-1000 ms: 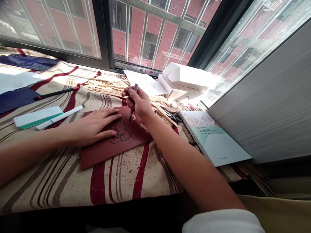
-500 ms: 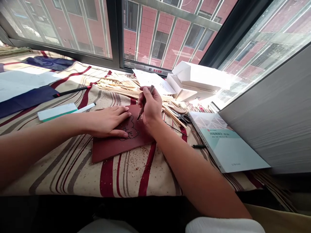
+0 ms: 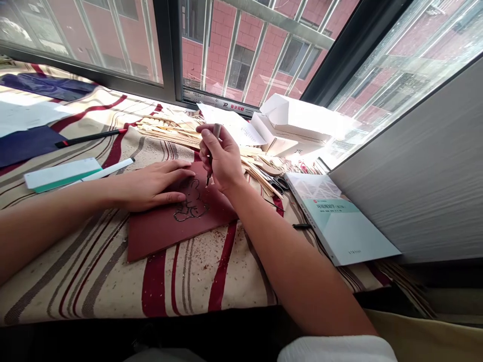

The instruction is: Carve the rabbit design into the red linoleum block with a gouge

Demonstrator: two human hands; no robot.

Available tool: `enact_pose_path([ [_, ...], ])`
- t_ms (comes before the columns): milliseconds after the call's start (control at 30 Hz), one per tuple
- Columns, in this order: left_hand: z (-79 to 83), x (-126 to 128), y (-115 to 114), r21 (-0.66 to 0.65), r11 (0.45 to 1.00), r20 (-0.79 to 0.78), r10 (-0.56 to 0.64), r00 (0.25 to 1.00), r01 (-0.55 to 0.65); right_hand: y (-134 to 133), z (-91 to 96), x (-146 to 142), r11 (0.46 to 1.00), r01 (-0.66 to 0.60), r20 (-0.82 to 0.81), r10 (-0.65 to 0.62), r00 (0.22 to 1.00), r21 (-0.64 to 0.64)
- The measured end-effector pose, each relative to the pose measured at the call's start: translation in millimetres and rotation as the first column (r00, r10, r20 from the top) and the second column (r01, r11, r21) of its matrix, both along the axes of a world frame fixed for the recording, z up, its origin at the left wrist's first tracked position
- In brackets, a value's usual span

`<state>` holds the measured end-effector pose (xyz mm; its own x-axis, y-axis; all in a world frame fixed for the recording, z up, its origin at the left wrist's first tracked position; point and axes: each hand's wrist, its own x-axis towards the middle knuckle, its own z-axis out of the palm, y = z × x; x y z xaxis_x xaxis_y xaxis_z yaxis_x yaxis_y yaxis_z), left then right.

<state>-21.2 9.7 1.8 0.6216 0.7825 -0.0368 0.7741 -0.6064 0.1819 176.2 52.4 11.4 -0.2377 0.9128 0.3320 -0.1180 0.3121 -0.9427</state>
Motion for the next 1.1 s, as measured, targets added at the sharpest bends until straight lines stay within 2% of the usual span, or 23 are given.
enact_pose_path([
  [200, -3.8, -0.2, 3.6, 0.022, 1.000, 0.069, 0.004, 0.998, -0.006, 7.3, -6.8, 0.5, 0.999, -0.031, -0.068, 0.029, 0.997, -0.030],
  [400, -5.6, 0.4, 3.9, 0.029, 1.000, 0.087, -0.008, 0.996, 0.005, 13.8, 1.6, -9.0, 0.985, 0.045, -0.027, -0.051, 0.998, -0.169],
  [600, -5.7, -0.6, 4.3, 0.034, 0.999, 0.088, -0.001, 0.996, -0.002, 17.8, -2.1, -12.3, 0.996, -0.045, -0.084, 0.039, 0.996, -0.073],
  [833, -8.3, -1.6, 6.7, 0.017, 1.000, 0.090, 0.018, 0.996, -0.019, 15.2, -7.4, -13.7, 0.977, -0.166, -0.247, 0.131, 0.960, -0.130],
  [1100, -6.5, -1.6, 4.1, -0.001, 0.999, 0.081, 0.034, 0.996, -0.034, 8.3, -1.6, -13.1, 0.977, -0.137, -0.286, 0.087, 0.954, -0.161],
])
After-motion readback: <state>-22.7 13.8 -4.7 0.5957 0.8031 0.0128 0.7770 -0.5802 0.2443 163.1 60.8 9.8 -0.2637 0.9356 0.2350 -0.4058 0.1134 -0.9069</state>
